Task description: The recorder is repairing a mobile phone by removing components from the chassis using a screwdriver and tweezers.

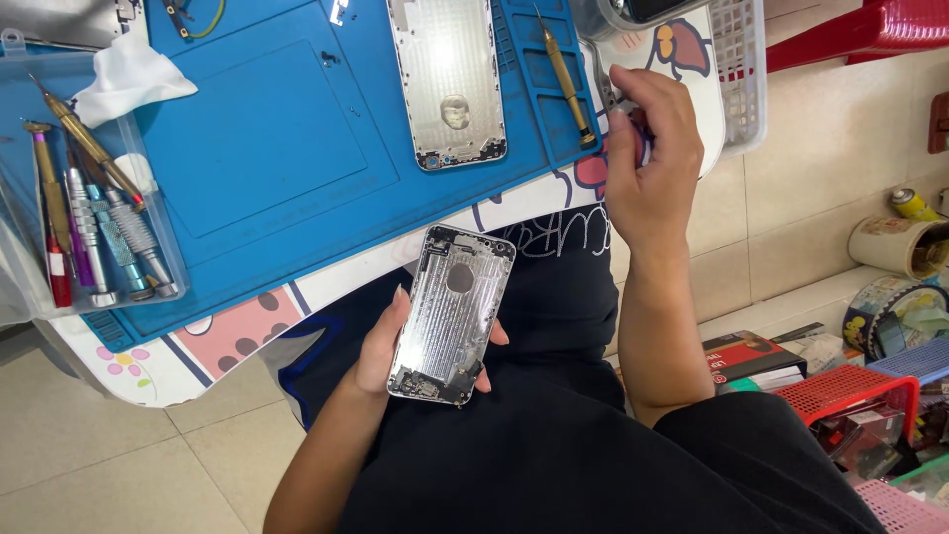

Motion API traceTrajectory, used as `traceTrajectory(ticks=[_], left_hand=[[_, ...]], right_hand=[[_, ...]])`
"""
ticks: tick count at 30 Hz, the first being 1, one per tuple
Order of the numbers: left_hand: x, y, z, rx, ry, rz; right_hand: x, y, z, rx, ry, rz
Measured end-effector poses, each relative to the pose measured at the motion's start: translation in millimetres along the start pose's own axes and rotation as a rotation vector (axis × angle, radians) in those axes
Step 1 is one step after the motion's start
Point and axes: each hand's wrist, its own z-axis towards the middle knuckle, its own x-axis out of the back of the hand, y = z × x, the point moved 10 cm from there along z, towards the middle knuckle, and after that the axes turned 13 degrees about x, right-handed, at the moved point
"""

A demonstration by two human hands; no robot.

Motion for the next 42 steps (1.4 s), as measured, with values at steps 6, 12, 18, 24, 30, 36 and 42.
traceTrajectory(ticks=[6,12,18,24,30,36,42], left_hand=[[1,3,0,-0.055,-0.011,-0.045],[10,1,-5,-0.187,0.049,0.021],[42,-8,-13,-0.317,0.224,-0.029],[57,-11,-20,-0.402,0.246,-0.077],[48,-4,-25,-0.410,0.267,-0.073],[6,22,-32,-0.467,0.212,0.127],[14,8,-31,-0.444,0.255,0.228]], right_hand=[[6,-27,-22,0.163,0.133,-0.011],[-46,-118,-50,0.323,-0.305,0.178],[-83,-157,-72,0.425,-0.516,0.227],[-87,-167,-83,0.470,-0.526,0.205],[-83,-185,-80,0.492,-0.536,0.224],[-85,-192,-95,0.514,-0.553,0.242],[-89,-200,-96,0.445,-0.681,0.263]])
